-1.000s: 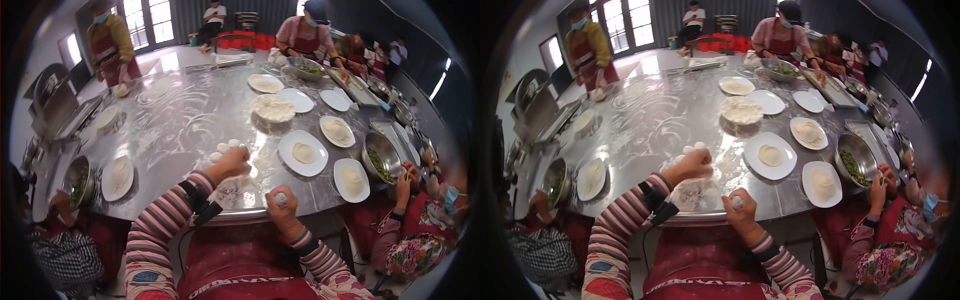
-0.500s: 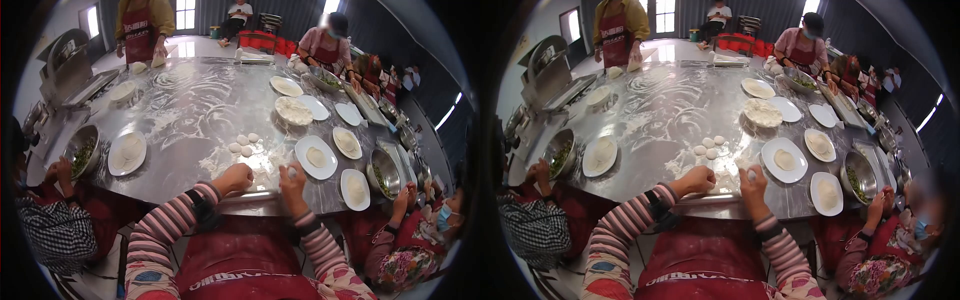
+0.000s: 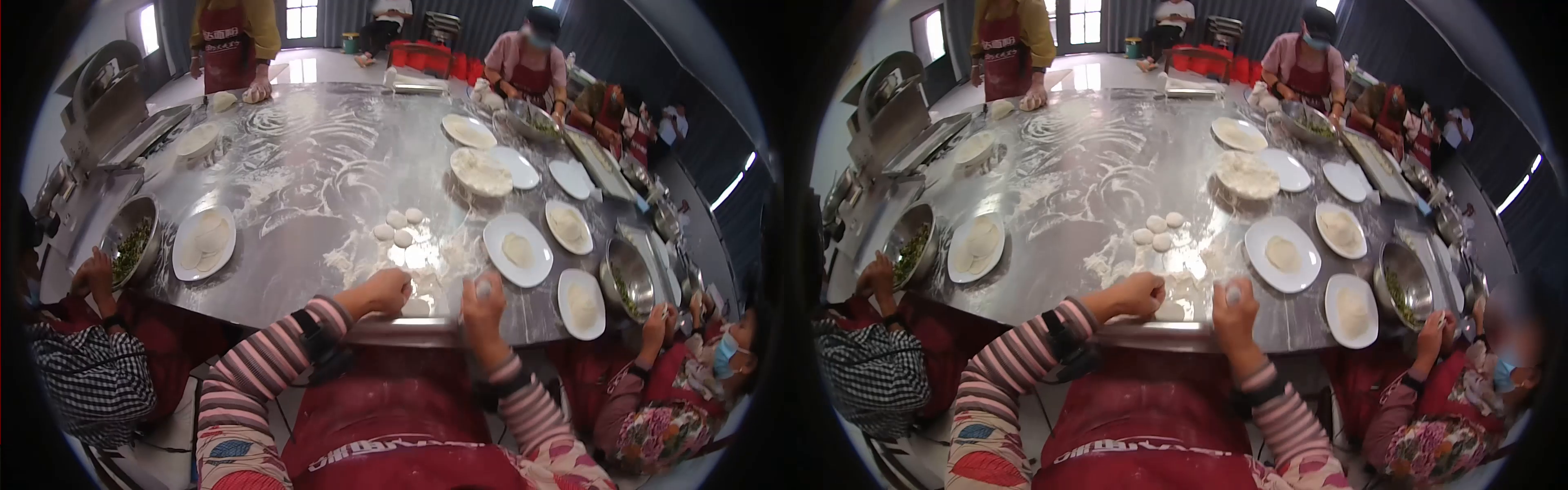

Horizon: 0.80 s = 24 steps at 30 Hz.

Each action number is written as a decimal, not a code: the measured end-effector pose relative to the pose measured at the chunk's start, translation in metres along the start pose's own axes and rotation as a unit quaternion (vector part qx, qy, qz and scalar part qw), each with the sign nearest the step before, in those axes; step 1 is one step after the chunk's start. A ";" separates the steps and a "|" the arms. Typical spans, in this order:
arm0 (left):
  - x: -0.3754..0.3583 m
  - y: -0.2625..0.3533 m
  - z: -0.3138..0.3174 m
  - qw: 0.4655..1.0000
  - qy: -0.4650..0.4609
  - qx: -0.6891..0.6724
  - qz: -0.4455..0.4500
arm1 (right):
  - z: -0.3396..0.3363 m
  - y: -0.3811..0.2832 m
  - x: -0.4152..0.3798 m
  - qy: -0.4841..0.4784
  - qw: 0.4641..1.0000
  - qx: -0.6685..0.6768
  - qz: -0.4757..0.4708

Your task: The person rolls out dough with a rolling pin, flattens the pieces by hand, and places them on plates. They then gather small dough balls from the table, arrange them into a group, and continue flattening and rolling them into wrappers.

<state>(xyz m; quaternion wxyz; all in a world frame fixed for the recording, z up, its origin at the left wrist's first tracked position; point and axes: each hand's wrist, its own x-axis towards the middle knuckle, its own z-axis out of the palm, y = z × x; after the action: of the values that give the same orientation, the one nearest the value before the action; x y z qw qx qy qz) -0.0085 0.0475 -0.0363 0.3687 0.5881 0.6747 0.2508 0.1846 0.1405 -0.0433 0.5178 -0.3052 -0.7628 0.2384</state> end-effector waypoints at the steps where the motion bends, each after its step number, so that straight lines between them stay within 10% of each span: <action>1: 0.004 0.002 0.004 0.999 0.032 0.024 0.010 | 0.006 -0.003 0.009 0.009 0.998 -0.041 -0.037; 8: 0.014 0.000 -0.004 0.996 0.032 0.062 0.053 | 0.007 0.004 0.012 -0.003 0.997 -0.060 -0.040; 12: 0.000 0.002 -0.009 0.999 -0.007 0.049 0.018 | -0.009 -0.005 -0.011 -0.029 0.989 0.051 0.133; 14: 0.007 0.008 -0.006 0.995 0.007 0.094 0.013 | 0.015 -0.010 0.022 0.020 1.000 0.011 -0.020; 22: 0.007 0.007 -0.008 0.991 0.004 0.123 0.048 | -0.010 -0.017 -0.002 0.001 1.000 -0.006 0.007; 24: -0.003 0.008 -0.007 0.998 -0.034 0.049 0.001 | -0.015 -0.015 -0.017 -0.028 0.991 0.044 0.127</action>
<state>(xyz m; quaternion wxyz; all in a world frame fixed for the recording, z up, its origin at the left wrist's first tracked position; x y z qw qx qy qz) -0.0093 0.0471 -0.0259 0.3617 0.6143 0.6728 0.1978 0.2006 0.1186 -0.0391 0.4750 -0.3698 -0.7207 0.3437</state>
